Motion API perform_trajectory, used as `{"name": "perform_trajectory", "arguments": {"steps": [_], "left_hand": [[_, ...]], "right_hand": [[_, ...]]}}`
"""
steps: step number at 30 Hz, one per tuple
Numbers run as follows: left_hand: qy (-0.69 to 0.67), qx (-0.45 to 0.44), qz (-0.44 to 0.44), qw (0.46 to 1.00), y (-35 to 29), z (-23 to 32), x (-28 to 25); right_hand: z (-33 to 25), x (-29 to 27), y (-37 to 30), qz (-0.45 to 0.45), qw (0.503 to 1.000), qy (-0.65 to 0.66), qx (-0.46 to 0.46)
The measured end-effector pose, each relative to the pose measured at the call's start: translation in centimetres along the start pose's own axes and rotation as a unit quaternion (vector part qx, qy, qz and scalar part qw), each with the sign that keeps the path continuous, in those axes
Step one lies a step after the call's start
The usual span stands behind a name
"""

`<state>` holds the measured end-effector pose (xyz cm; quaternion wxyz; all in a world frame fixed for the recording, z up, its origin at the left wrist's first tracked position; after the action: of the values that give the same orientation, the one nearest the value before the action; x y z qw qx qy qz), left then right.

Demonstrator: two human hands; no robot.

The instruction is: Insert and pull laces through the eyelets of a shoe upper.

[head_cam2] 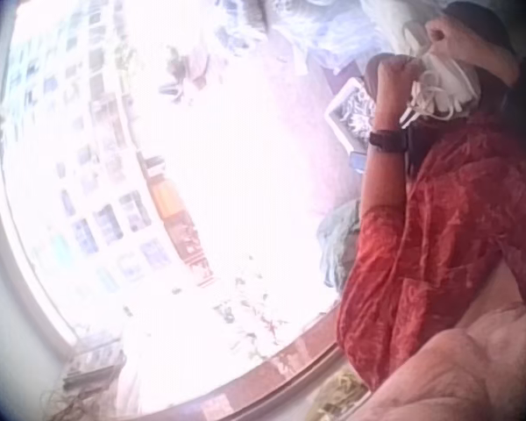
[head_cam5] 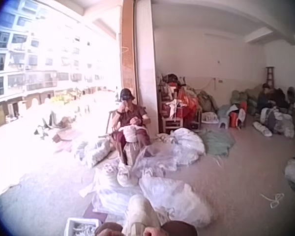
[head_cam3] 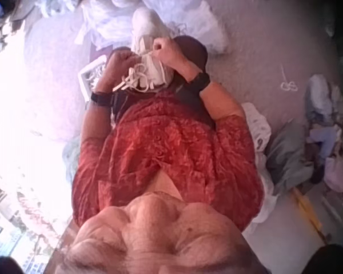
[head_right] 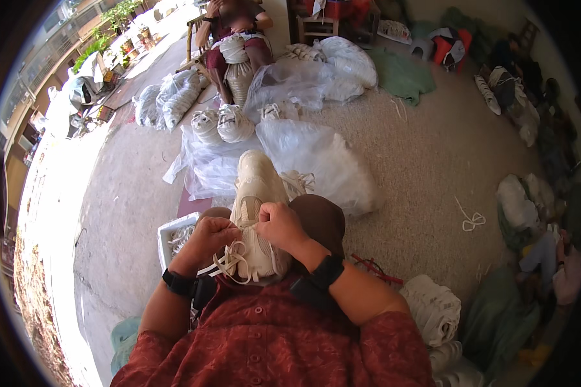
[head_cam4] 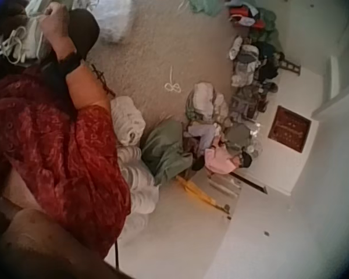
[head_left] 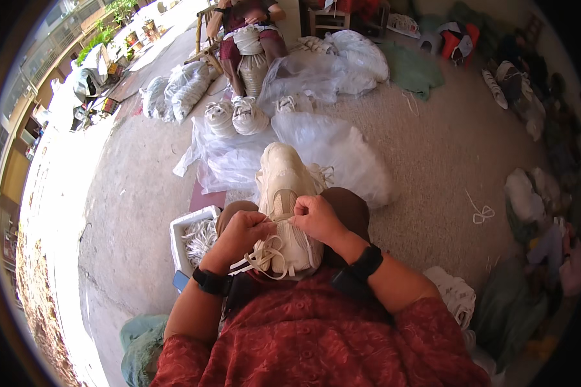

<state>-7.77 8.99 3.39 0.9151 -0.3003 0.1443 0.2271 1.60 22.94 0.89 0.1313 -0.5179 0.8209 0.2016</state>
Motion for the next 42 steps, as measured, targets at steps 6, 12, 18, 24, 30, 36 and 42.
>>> {"name": "perform_trajectory", "arguments": {"steps": [6, 12, 18, 24, 30, 36, 42], "left_hand": [[0.009, -0.010, -0.084, 0.996, 2.9, -0.7, 0.5], [0.156, 0.029, -0.047, 0.986, 3.2, 0.9, 0.8], [0.033, 0.033, -0.095, 0.994, 3.5, 0.1, 1.6], [0.387, 0.225, 0.118, 0.886, 0.3, 3.2, 3.1], [0.141, 0.109, 0.189, 0.966, -0.6, 1.9, 1.4], [0.171, 0.157, 0.207, 0.950, -0.9, 1.7, 1.7], [0.182, 0.248, 0.180, 0.934, 0.2, 2.5, 1.9]], "right_hand": [[1.2, 0.4, 0.0, -0.009, 0.999, 0.020, 0.043], [0.9, 0.4, 0.0, 0.005, 0.999, -0.021, 0.044], [0.5, 0.5, -0.1, 0.028, 0.999, -0.027, 0.035], [0.4, 0.4, -0.3, 0.064, 0.995, -0.070, 0.011], [0.6, 0.0, -0.8, 0.064, 0.997, -0.031, 0.019], [0.7, -0.1, -1.7, 0.049, 0.998, 0.025, -0.018], [0.4, -0.2, -1.8, 0.049, 0.998, 0.032, -0.037]]}}
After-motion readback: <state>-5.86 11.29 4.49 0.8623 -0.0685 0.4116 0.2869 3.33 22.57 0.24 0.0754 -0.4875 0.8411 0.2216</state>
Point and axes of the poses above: each hand's wrist, its own y-axis towards the middle knuckle, its own x-axis out of the palm, z = x × y, the point moved 6 cm from there along y, towards the middle knuckle, and after that the axes turned 13 degrees about -x, right-handed, at the moved point
